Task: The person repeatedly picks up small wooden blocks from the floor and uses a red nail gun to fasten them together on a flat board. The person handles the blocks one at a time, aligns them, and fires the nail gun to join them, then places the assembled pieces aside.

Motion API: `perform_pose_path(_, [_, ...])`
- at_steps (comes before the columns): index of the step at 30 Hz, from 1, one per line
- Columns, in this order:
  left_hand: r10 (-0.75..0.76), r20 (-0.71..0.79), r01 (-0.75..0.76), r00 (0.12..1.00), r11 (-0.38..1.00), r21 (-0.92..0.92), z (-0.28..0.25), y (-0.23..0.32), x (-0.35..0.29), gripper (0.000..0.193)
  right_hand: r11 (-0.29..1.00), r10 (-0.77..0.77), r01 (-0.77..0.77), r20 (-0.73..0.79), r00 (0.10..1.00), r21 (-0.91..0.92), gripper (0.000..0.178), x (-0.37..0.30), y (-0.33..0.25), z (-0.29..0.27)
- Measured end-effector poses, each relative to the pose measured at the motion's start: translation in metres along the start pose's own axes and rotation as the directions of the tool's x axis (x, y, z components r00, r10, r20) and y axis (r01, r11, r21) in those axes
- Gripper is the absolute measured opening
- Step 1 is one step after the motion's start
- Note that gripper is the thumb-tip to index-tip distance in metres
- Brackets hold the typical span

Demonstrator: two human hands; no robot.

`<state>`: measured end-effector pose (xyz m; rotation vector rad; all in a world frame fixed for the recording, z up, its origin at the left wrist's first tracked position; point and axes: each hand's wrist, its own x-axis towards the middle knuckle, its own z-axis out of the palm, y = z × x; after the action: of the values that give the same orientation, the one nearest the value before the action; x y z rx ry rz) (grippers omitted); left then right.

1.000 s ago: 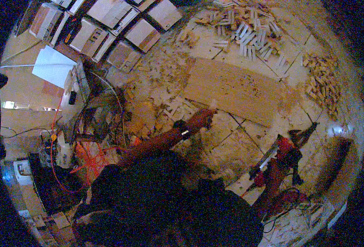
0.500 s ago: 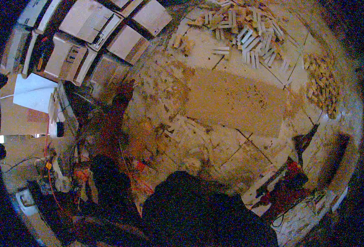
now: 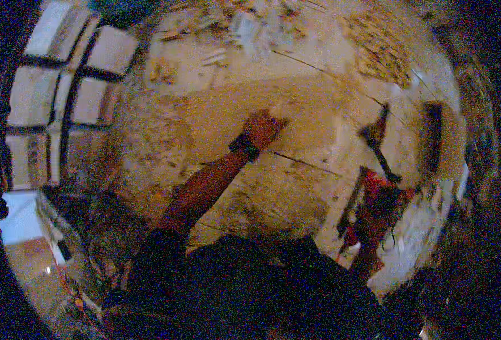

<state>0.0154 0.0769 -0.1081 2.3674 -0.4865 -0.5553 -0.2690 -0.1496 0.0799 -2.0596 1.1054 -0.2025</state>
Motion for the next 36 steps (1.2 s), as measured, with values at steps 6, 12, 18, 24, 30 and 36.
perform_pose_path(6, [0.22, -0.063, -0.217, 0.974, 0.975, 0.045, 0.051, 0.006, 0.029, 0.029, 0.956, 0.094, -0.059, -0.109, 0.99, 0.286, 0.027, -0.019, 0.003, 0.001])
perform_pose_path(12, [0.088, -0.021, -0.089, 0.996, 0.916, -0.39, -0.009, -0.003, -0.011, 0.034, 0.964, 0.255, -0.264, 0.163, 0.953, 0.042, 0.048, -0.007, 0.013, 0.006])
perform_pose_path(18, [-0.118, 0.204, 0.207, 0.972, 0.842, -0.498, -0.042, 0.033, -0.014, 0.028, 0.99, 0.085, -0.112, 0.267, 0.96, 0.088, 0.05, 0.017, -0.021, 0.031])
perform_pose_path(24, [0.181, -0.08, -0.195, 0.98, 0.947, -0.256, -0.029, 0.05, 0.018, 0.04, 0.954, -0.203, 0.266, 0.36, 0.911, -0.136, 0.042, 0.033, -0.044, 0.038])
perform_pose_path(30, [0.047, -0.078, -0.066, 0.996, 0.963, -0.26, 0.003, 0.06, 0.015, 0.046, 0.939, -0.243, 0.305, 0.322, 0.915, -0.16, 0.04, 0.031, -0.045, 0.034])
perform_pose_path(36, [0.027, -0.326, -0.12, 0.945, 0.956, -0.268, 0.027, 0.061, -0.001, 0.039, 0.967, 0.253, -0.249, 0.366, 0.896, -0.059, 0.041, 0.027, -0.05, 0.031])
